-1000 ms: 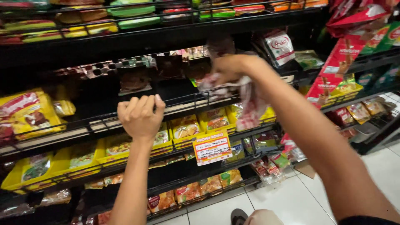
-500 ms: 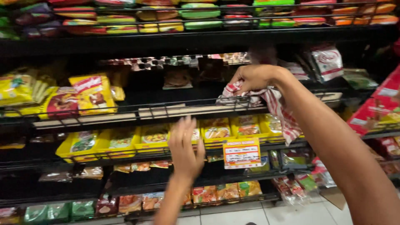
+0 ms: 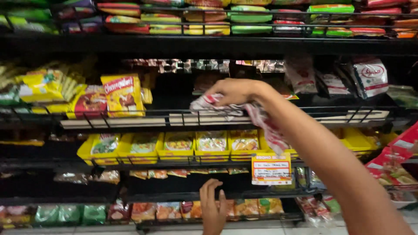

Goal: Wiping shelves with a cloth, folding the cloth, and scanning barcode of seasoning packets to restock shelves.

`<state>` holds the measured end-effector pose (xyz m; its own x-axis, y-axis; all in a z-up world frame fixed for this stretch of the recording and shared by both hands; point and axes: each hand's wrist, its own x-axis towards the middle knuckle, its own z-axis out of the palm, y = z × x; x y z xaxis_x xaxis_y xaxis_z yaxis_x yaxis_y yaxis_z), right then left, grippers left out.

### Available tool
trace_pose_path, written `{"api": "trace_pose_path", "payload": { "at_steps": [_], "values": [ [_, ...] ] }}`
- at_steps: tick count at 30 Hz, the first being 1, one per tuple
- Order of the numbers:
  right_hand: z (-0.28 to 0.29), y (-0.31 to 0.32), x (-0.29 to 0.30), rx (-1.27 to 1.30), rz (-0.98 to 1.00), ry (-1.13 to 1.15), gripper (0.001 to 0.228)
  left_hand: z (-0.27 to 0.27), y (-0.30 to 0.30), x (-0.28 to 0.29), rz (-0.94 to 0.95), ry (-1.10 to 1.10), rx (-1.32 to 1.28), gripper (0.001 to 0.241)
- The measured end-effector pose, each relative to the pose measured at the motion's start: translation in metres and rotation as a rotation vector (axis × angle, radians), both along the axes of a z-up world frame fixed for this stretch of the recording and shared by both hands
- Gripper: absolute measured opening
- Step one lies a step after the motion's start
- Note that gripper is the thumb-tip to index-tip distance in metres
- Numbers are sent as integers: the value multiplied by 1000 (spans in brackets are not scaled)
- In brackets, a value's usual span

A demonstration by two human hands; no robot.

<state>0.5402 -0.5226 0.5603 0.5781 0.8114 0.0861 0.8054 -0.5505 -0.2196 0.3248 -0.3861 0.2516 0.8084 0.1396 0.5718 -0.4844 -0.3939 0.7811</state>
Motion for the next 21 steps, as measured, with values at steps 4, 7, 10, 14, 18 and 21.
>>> {"api": "trace_pose_path", "payload": {
  "at_steps": [4, 7, 10, 14, 18, 21],
  "values": [
    [3, -55, 13, -78, -8, 60, 48, -32, 4, 20, 17, 181, -145, 19],
    [7, -60, 4, -80, -42, 180, 45, -50, 14, 30, -7, 215, -241, 16],
    [8, -32, 1, -67, 3, 136, 43, -70, 22, 46, -58, 328, -367, 19],
    [-2, 36, 9, -53, 142, 9, 32, -100, 28, 71, -135, 320, -436, 26],
    [-16, 89, 23, 11, 221, -47, 31, -82, 20, 67, -180, 368, -355, 28],
    [-23, 106, 25, -123, 46, -103, 28, -63, 11, 59, -228, 376, -277, 24]
  ]
}}
